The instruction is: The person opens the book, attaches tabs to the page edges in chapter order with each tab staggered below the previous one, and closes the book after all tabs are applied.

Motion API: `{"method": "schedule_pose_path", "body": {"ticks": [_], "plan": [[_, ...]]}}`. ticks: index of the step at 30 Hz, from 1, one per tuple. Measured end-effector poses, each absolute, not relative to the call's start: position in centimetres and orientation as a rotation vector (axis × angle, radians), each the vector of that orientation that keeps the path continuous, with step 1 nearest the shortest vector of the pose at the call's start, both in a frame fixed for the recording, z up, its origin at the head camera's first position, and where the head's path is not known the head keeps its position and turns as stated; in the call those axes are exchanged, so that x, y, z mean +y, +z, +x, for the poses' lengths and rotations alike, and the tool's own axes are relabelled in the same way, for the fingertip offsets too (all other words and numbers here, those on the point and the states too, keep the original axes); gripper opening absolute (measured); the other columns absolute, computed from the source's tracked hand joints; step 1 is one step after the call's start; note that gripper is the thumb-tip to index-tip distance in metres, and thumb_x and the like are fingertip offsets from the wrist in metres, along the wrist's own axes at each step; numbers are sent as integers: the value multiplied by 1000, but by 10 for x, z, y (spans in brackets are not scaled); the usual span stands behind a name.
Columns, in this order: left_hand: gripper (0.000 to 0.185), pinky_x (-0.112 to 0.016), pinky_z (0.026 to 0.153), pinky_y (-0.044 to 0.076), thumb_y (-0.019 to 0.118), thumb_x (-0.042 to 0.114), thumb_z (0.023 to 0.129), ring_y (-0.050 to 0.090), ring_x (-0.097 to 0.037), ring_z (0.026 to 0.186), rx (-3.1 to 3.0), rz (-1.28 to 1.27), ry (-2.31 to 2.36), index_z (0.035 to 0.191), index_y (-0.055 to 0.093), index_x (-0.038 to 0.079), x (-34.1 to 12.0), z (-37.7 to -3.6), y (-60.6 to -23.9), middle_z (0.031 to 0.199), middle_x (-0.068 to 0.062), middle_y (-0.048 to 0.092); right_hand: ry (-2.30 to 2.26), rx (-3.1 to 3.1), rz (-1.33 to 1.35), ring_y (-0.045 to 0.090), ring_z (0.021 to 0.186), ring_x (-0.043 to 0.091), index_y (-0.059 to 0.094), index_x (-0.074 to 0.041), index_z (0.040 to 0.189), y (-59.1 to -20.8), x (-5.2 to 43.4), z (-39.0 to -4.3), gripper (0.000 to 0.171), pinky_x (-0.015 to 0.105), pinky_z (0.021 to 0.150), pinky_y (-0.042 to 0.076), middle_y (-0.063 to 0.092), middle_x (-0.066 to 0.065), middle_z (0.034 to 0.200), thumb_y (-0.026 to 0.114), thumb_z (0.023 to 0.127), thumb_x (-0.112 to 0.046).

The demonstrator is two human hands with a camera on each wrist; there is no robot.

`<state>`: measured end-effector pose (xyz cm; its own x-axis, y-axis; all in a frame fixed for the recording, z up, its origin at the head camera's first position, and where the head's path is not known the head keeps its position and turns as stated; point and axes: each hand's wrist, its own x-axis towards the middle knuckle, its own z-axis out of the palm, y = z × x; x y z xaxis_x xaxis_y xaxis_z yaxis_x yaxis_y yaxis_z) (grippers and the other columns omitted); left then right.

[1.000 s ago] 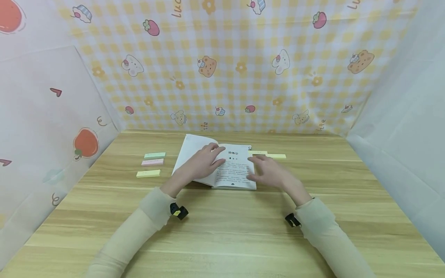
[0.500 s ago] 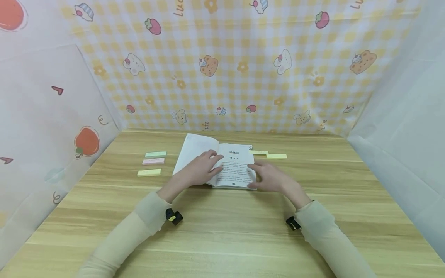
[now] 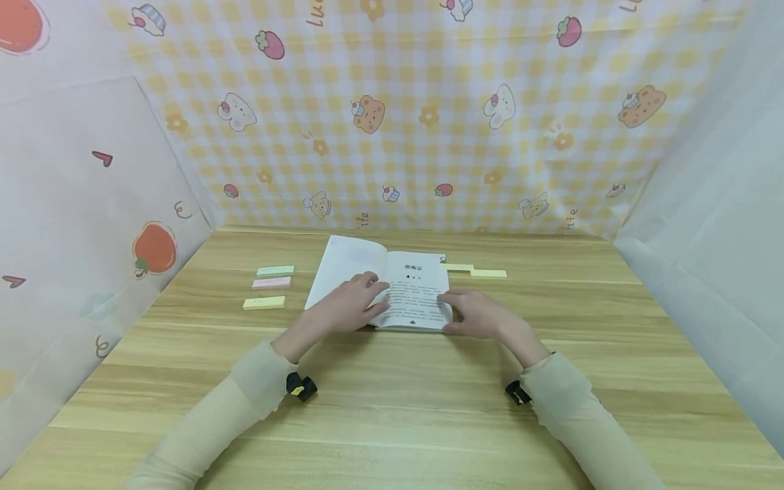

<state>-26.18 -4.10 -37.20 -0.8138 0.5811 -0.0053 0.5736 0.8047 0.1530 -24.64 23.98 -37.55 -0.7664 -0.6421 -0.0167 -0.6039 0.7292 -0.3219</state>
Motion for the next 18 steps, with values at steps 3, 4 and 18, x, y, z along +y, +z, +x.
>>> {"method": "schedule_pose_path", "body": {"ticks": [3, 4, 18], "plan": [[46, -49, 106, 44, 49, 35, 107, 49, -33, 129, 2933, 930, 201, 144, 53, 8, -42, -261, -373, 144, -20, 47, -451, 2797, -1038, 54, 125, 45, 53, 9, 139, -375, 240, -247, 60, 57, 106, 43, 54, 28, 139, 75, 91, -18], [45, -49, 105, 44, 50, 35, 107, 49, -33, 128, 2933, 929, 195, 143, 54, 8, -42, -261, -373, 144, -20, 47, -449, 2797, -1046, 55, 124, 44, 53, 9, 138, -375, 240, -247, 59, 57, 105, 44, 55, 28, 139, 75, 90, -18], [41, -49, 103, 45, 50, 34, 107, 49, -33, 127, 2903, 940, 155, 137, 57, 7, -43, -259, -374, 140, -21, 48, -423, 2787, -1047, 53, 127, 46, 57, 9, 135, -372, 237, -245, 53, 57, 106, 43, 56, 28, 137, 74, 92, -17]]}}
